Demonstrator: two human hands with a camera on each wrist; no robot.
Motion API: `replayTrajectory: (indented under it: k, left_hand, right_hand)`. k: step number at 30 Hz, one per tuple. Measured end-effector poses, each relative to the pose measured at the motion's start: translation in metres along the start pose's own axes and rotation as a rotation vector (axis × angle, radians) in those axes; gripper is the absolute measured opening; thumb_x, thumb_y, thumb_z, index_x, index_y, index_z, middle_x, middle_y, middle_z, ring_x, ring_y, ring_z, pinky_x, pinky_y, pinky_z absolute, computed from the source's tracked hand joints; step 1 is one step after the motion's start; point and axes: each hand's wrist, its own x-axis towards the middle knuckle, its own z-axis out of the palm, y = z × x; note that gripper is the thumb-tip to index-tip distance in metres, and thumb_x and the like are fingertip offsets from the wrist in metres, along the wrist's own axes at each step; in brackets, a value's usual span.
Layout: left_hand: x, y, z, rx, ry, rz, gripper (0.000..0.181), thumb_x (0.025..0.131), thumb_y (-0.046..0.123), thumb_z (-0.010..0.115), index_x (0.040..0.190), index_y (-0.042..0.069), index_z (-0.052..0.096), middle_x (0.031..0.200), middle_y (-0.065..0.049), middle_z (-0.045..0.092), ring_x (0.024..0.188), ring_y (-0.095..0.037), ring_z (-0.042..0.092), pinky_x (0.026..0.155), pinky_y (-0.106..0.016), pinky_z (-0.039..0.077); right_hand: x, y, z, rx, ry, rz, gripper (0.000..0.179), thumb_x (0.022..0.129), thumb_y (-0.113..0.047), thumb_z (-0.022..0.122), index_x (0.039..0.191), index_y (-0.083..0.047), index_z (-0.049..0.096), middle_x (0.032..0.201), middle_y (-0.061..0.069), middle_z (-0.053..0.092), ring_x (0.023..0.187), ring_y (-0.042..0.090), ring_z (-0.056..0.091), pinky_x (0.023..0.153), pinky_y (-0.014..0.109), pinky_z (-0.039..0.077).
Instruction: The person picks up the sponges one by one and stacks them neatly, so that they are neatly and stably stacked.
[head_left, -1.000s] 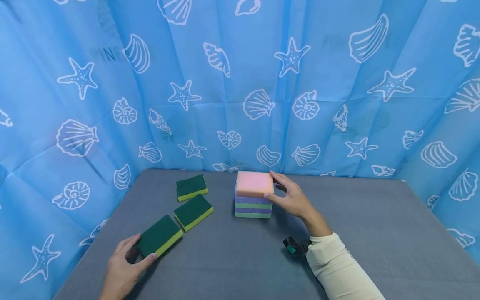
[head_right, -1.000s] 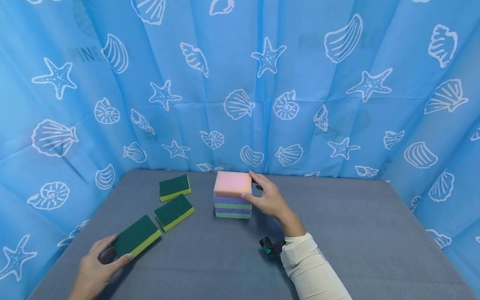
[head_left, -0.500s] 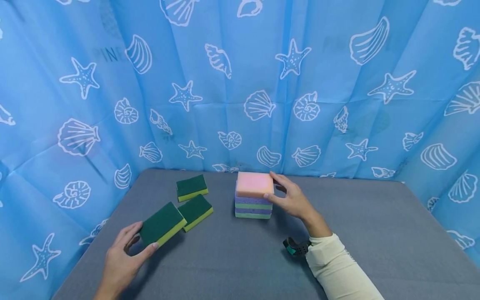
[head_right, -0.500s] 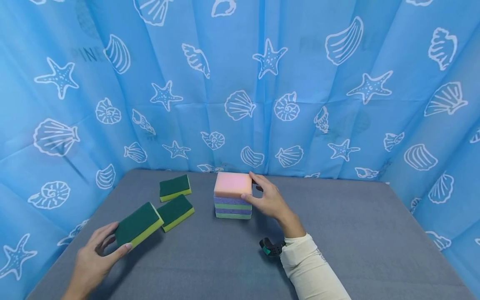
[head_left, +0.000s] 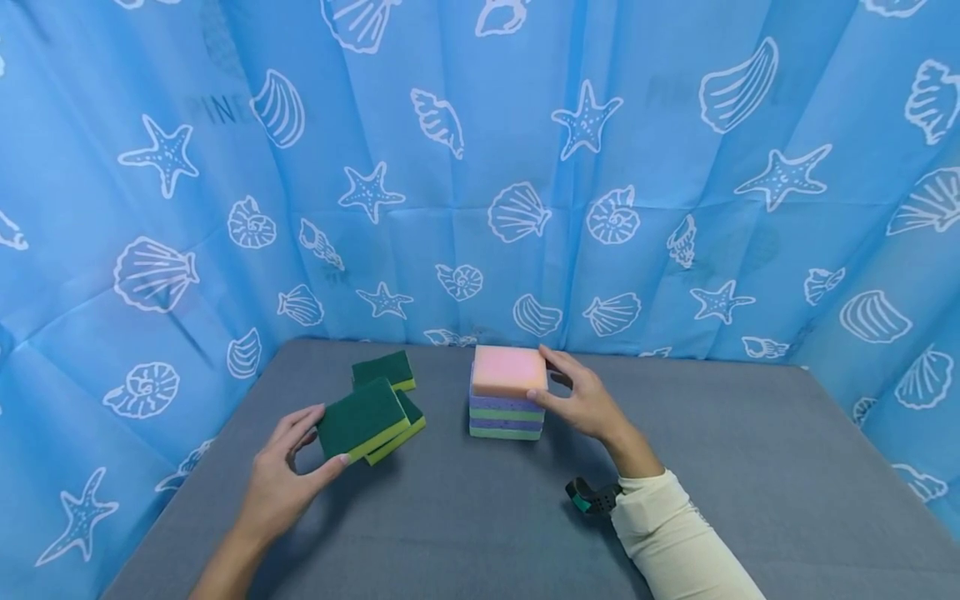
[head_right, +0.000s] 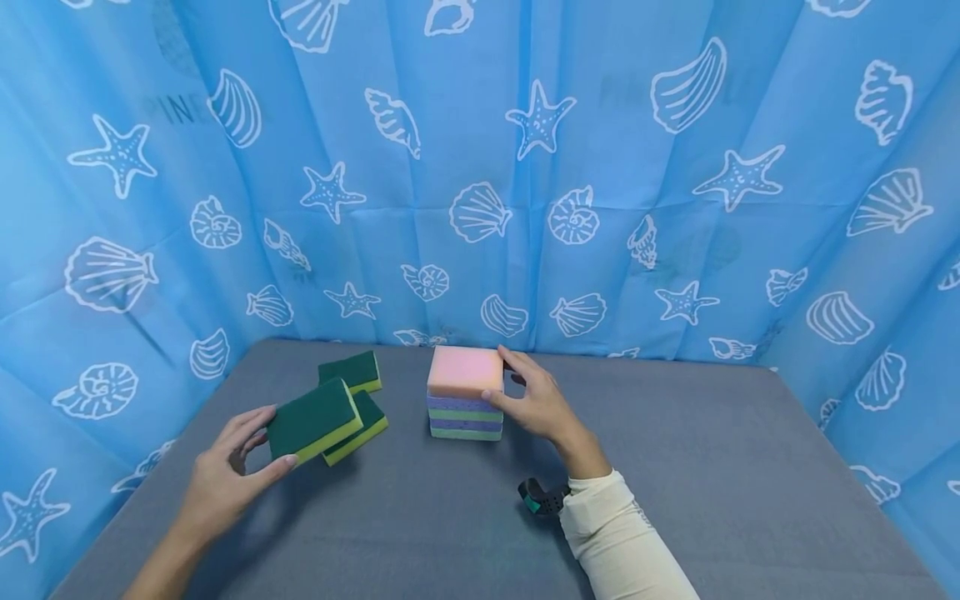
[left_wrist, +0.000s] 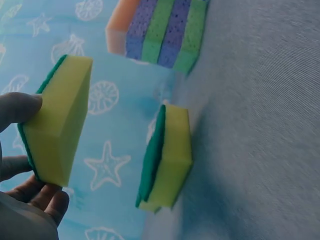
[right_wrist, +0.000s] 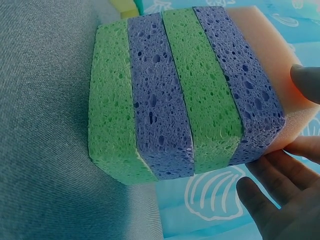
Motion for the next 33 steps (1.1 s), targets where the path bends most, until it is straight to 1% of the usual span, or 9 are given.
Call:
replayTrajectory:
  k: [1,3,6,7,14,20,25,28,33]
  left_hand:
    - [0.002,0.001,0.001,-0.005,-0.01,0.01,0.067,0.086,0.015,0.075,0.145,0.007,0.044,0.138,-0.015,0.041,0.124,-0.03,0.041,0.102,-0.032,0.035]
    - [0.007,0.012,0.002,-0.039,-0.024,0.004,0.067,0.086,0.016,0.075,0.144,0.005,0.044,0.138,-0.015,0.041,0.124,-0.032,0.041,0.102,-0.037,0.035]
    - [0.013,0.023,0.003,-0.055,-0.042,-0.004,0.066,0.086,0.013,0.075,0.142,0.0,0.044,0.138,-0.017,0.041,0.124,-0.035,0.041,0.101,-0.04,0.036]
    - [0.016,0.03,0.002,-0.054,-0.048,-0.023,0.067,0.085,0.013,0.076,0.142,-0.001,0.044,0.138,-0.016,0.042,0.123,-0.035,0.042,0.1,-0.041,0.037]
    - [0.025,0.04,0.008,-0.143,-0.053,-0.013,0.068,0.082,0.004,0.077,0.142,0.0,0.045,0.14,-0.015,0.043,0.127,-0.029,0.042,0.102,-0.044,0.036]
    - [0.035,0.045,0.018,-0.198,-0.05,0.046,0.066,0.083,0.002,0.075,0.142,0.002,0.046,0.139,-0.013,0.044,0.125,-0.022,0.043,0.1,-0.034,0.037]
    - [0.048,0.049,0.031,-0.307,-0.067,0.061,0.063,0.084,0.0,0.073,0.142,0.002,0.047,0.14,-0.015,0.044,0.119,-0.023,0.044,0.095,-0.024,0.039]
    - [0.056,0.053,0.039,-0.35,-0.086,0.063,0.063,0.084,-0.001,0.072,0.142,0.001,0.046,0.14,-0.016,0.043,0.118,-0.024,0.045,0.095,-0.027,0.04]
    - [0.068,0.058,0.05,-0.358,-0.098,0.086,0.065,0.083,-0.003,0.073,0.142,-0.002,0.044,0.141,-0.019,0.042,0.123,-0.028,0.044,0.098,-0.048,0.038]
  right_hand:
    - [0.0,0.0,0.0,0.001,0.001,0.001,0.075,0.087,-0.026,0.074,0.147,-0.001,0.037,0.142,0.017,0.045,0.125,0.034,0.047,0.097,0.048,0.042]
    - [-0.001,0.0,0.0,0.003,0.002,0.003,0.075,0.087,-0.026,0.074,0.147,-0.001,0.037,0.142,0.017,0.044,0.125,0.034,0.047,0.097,0.048,0.042]
    - [-0.001,0.001,0.001,0.008,0.002,0.007,0.075,0.087,-0.027,0.074,0.148,-0.001,0.037,0.143,0.017,0.044,0.125,0.033,0.047,0.097,0.048,0.042]
    - [-0.001,0.001,0.001,0.009,0.001,0.005,0.075,0.087,-0.027,0.074,0.148,-0.001,0.037,0.143,0.017,0.044,0.125,0.034,0.046,0.097,0.048,0.042]
    - [-0.001,0.003,0.0,0.02,-0.002,-0.01,0.075,0.087,-0.025,0.074,0.147,0.0,0.037,0.143,0.017,0.044,0.125,0.034,0.047,0.097,0.049,0.042]
    - [0.0,0.004,-0.001,0.026,-0.004,-0.017,0.074,0.088,-0.024,0.073,0.147,0.0,0.036,0.143,0.018,0.043,0.126,0.033,0.046,0.097,0.049,0.042]
    - [-0.001,0.003,-0.001,0.025,0.001,-0.019,0.074,0.087,-0.022,0.074,0.147,0.0,0.037,0.143,0.018,0.044,0.126,0.033,0.046,0.097,0.049,0.042]
    - [-0.001,0.002,-0.001,0.029,0.004,-0.029,0.074,0.087,-0.021,0.074,0.147,0.002,0.037,0.142,0.019,0.044,0.125,0.035,0.046,0.096,0.05,0.042]
    - [-0.001,0.002,0.001,0.034,0.005,-0.042,0.074,0.087,-0.02,0.074,0.146,0.003,0.036,0.142,0.021,0.044,0.125,0.036,0.046,0.096,0.051,0.042]
